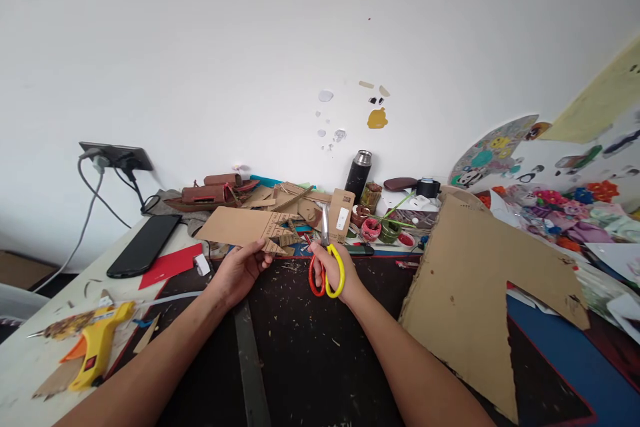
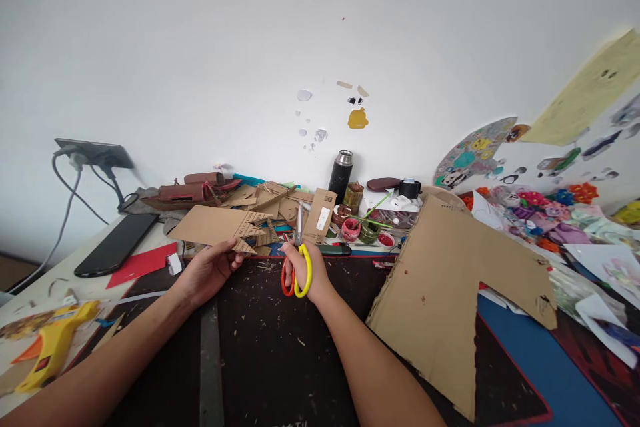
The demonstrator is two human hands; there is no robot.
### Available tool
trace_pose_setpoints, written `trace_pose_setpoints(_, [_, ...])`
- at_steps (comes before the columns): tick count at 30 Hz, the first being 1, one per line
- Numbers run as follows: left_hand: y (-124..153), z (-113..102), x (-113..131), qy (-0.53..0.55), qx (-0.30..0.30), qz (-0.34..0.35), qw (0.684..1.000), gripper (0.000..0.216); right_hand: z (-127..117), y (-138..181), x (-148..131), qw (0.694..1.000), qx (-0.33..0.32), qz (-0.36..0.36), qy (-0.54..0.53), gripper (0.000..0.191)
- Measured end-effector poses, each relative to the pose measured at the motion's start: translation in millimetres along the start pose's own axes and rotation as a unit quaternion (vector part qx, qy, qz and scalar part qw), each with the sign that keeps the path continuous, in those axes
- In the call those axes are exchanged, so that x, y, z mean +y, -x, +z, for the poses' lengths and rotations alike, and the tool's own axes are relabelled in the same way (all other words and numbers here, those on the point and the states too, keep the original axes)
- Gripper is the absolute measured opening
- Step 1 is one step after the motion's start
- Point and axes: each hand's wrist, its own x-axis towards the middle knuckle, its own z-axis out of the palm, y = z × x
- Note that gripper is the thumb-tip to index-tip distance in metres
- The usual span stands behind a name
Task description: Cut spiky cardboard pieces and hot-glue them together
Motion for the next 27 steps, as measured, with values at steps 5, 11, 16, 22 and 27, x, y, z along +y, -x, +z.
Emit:
trace_pose_setpoints(5, [0.7,0.3,-0.5,-0.008,-0.004,0.007,1.000,0.021,-11.1,-9.4,-0.1,0.997,0.075,-0.030,-0.011,0.050])
trace_pose_setpoints(11, [2.8,2.0,-1.2,-0.031,-0.021,0.014,0.999,0.031,-9.4,-5.1,-4.7,0.997,0.067,-0.033,-0.024,0.054])
trace_pose_setpoints(16, [2.9,1.0,0.0,-0.024,-0.026,0.009,0.999,0.030,1.0,4.5,-7.0,0.999,-0.010,-0.005,-0.041,0.059])
trace_pose_setpoints(22, [1.2,-0.9,1.4,-0.012,-0.025,0.004,1.000,0.027,9.0,8.6,-2.2,0.998,-0.054,0.024,-0.013,0.057])
trace_pose_setpoints(27, [2.4,0.7,0.9,-0.033,-0.033,0.006,0.999,0.029,1.3,1.9,-2.4,0.999,-0.001,0.020,-0.032,0.059])
